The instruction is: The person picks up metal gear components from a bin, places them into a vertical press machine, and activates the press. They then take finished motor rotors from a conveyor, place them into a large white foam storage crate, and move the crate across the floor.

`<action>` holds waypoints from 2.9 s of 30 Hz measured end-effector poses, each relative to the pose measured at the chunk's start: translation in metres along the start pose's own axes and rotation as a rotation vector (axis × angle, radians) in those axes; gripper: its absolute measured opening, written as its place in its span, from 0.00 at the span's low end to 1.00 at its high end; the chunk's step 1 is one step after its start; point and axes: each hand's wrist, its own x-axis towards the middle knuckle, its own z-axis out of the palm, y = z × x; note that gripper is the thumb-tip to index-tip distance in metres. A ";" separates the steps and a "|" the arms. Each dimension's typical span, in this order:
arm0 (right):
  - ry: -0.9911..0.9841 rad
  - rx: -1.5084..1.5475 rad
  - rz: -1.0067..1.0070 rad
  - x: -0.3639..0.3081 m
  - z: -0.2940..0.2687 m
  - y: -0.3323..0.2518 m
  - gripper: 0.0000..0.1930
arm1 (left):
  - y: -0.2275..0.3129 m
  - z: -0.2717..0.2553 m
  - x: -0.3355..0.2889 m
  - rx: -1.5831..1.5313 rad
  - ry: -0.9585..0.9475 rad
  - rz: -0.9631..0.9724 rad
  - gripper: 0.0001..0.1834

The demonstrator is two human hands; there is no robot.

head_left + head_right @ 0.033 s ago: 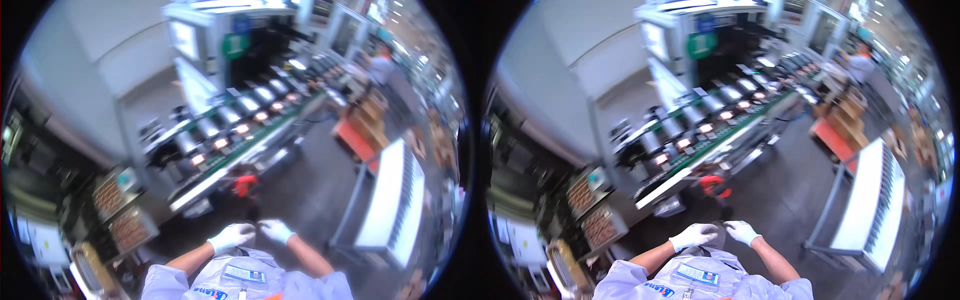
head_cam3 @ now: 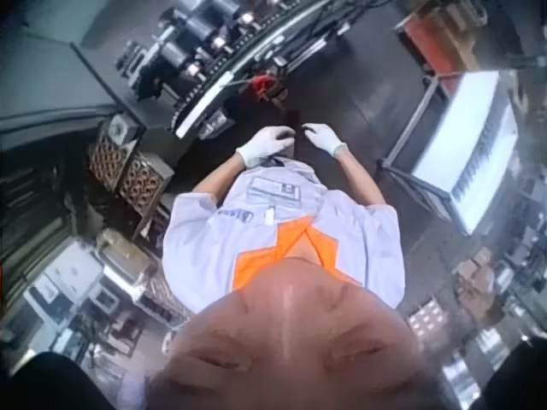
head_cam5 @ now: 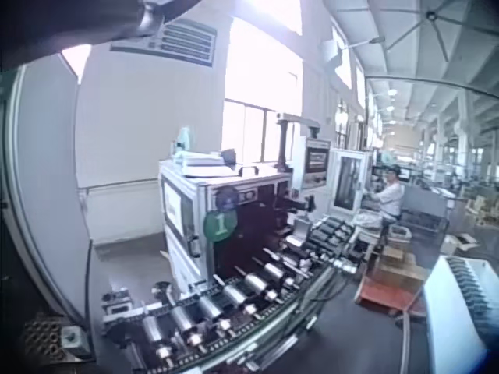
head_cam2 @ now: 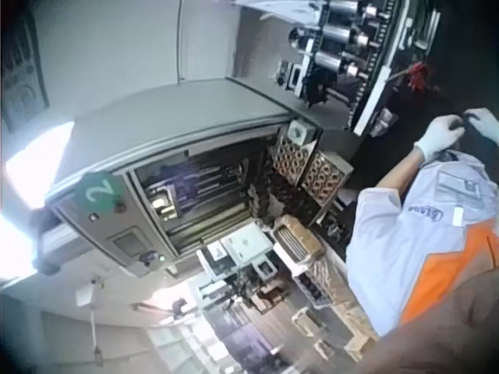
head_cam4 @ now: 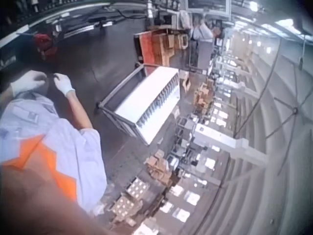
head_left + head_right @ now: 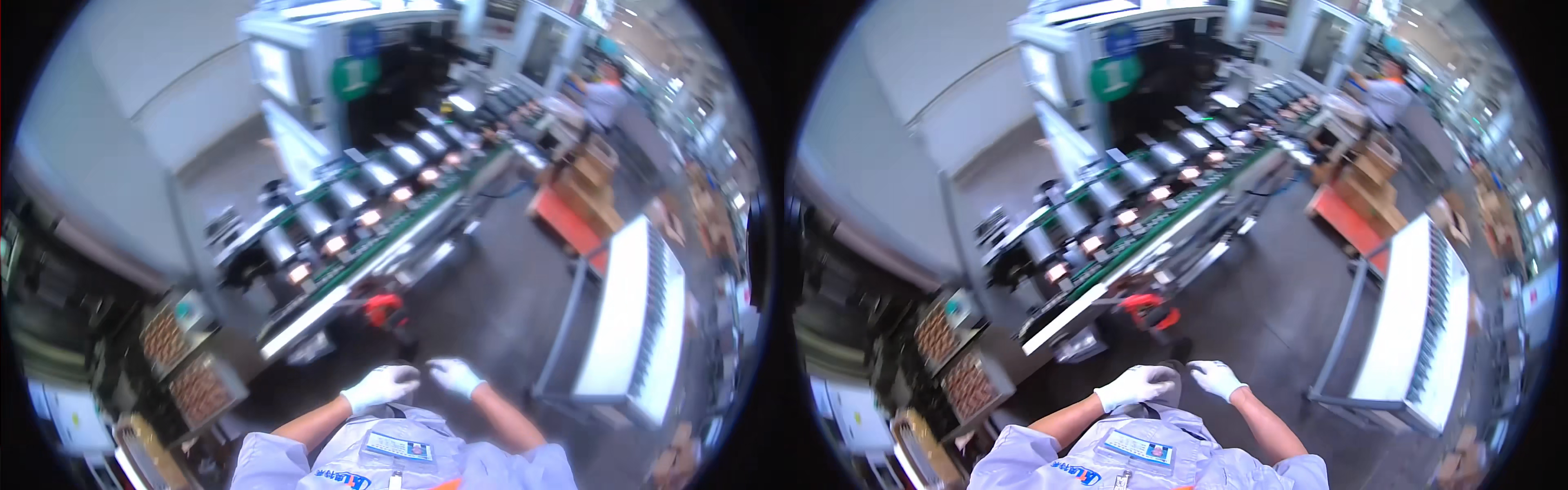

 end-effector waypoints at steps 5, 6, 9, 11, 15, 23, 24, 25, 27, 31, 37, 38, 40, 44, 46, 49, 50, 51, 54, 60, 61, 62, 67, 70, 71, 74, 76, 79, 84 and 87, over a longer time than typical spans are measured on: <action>0.191 -0.006 0.480 -0.093 -0.075 0.142 0.21 | 0.101 0.052 0.162 0.032 -0.359 0.211 0.27; 0.192 0.029 0.588 -0.105 -0.086 0.156 0.21 | 0.122 0.057 0.185 0.003 -0.398 0.261 0.27; 0.239 0.065 0.759 -0.125 -0.117 0.214 0.21 | 0.178 0.064 0.253 0.001 -0.436 0.325 0.26; 0.269 0.038 0.757 -0.124 -0.123 0.260 0.22 | 0.202 0.067 0.296 -0.012 -0.326 0.400 0.25; 0.121 0.120 0.591 -0.061 -0.196 0.305 0.22 | 0.200 0.074 0.378 -0.392 -0.234 0.175 0.36; 0.027 0.027 0.286 0.053 -0.391 0.448 0.20 | 0.305 0.092 0.562 -0.594 0.088 0.131 0.46; 0.038 0.020 0.246 0.059 -0.422 0.465 0.19 | 0.327 0.094 0.586 -0.557 0.136 0.140 0.46; 0.082 0.103 0.238 0.068 -0.459 0.464 0.19 | 0.346 0.089 0.603 -0.567 0.237 0.140 0.46; 0.056 0.350 0.300 0.085 -0.536 0.463 0.17 | 0.384 0.070 0.634 -0.557 0.420 0.162 0.42; 0.137 0.555 0.043 0.133 -0.650 0.468 0.18 | 0.445 0.015 0.682 -0.592 0.769 0.197 0.46; 0.137 1.035 -0.193 0.246 -0.766 0.465 0.22 | 0.450 -0.073 0.745 -0.491 1.252 0.134 0.52; 0.147 1.021 -0.231 0.264 -0.784 0.463 0.25 | 0.451 -0.088 0.752 -0.488 1.272 0.112 0.53; 0.238 0.865 -0.308 0.300 -0.819 0.443 0.26 | 0.441 -0.118 0.767 -0.439 1.413 0.035 0.51; 0.299 0.866 -0.310 0.371 -0.868 0.415 0.33 | 0.408 -0.157 0.781 -0.363 1.465 -0.034 0.52; 0.343 0.649 -0.211 0.408 -0.888 0.425 0.35 | 0.403 -0.168 0.792 -0.410 1.460 -0.166 0.54; 0.265 0.555 -0.198 0.462 -0.909 0.436 0.40 | 0.386 -0.178 0.801 -0.482 1.398 -0.163 0.40; 0.243 0.516 -0.195 0.481 -0.912 0.443 0.41 | 0.379 -0.181 0.801 -0.526 1.276 -0.104 0.33; 0.142 0.555 -0.115 0.495 -0.915 0.440 0.42 | 0.379 -0.183 0.807 -0.600 1.319 -0.078 0.23; -0.094 0.770 0.014 0.525 -0.909 0.434 0.39 | 0.380 -0.179 0.808 -0.694 1.310 -0.113 0.22; -0.552 0.871 0.193 0.574 -0.910 0.433 0.21 | 0.406 -0.192 0.807 -0.874 1.216 -0.218 0.16; -0.611 0.926 0.241 0.579 -0.910 0.434 0.21 | 0.405 -0.195 0.806 -0.923 1.181 -0.267 0.17; -0.669 0.980 0.290 0.584 -0.909 0.438 0.20 | 0.402 -0.198 0.805 -0.971 1.145 -0.315 0.18; -0.745 1.179 0.441 0.581 -0.911 0.424 0.14 | 0.408 -0.199 0.803 -1.058 1.104 -0.272 0.20; -0.839 1.161 0.287 0.576 -0.903 0.409 0.13 | 0.433 -0.196 0.803 -1.135 1.033 -0.177 0.30; -0.840 1.194 0.259 0.573 -0.901 0.398 0.13 | 0.438 -0.198 0.810 -1.143 1.031 -0.192 0.30; -0.876 1.044 0.160 0.568 -0.900 0.379 0.14 | 0.457 -0.203 0.835 -1.255 0.938 -0.074 0.26; -0.839 1.024 0.113 0.564 -0.895 0.376 0.15 | 0.458 -0.207 0.844 -1.233 0.889 -0.074 0.25; -0.874 0.998 0.192 0.560 -0.895 0.361 0.17 | 0.463 -0.208 0.851 -1.203 0.942 -0.176 0.26; -0.723 0.912 0.031 0.539 -0.887 0.345 0.23 | 0.489 -0.189 0.859 -0.892 1.100 -0.255 0.32; -0.769 0.922 -0.022 0.523 -0.890 0.330 0.32 | 0.515 -0.170 0.855 -0.916 1.255 -0.202 0.33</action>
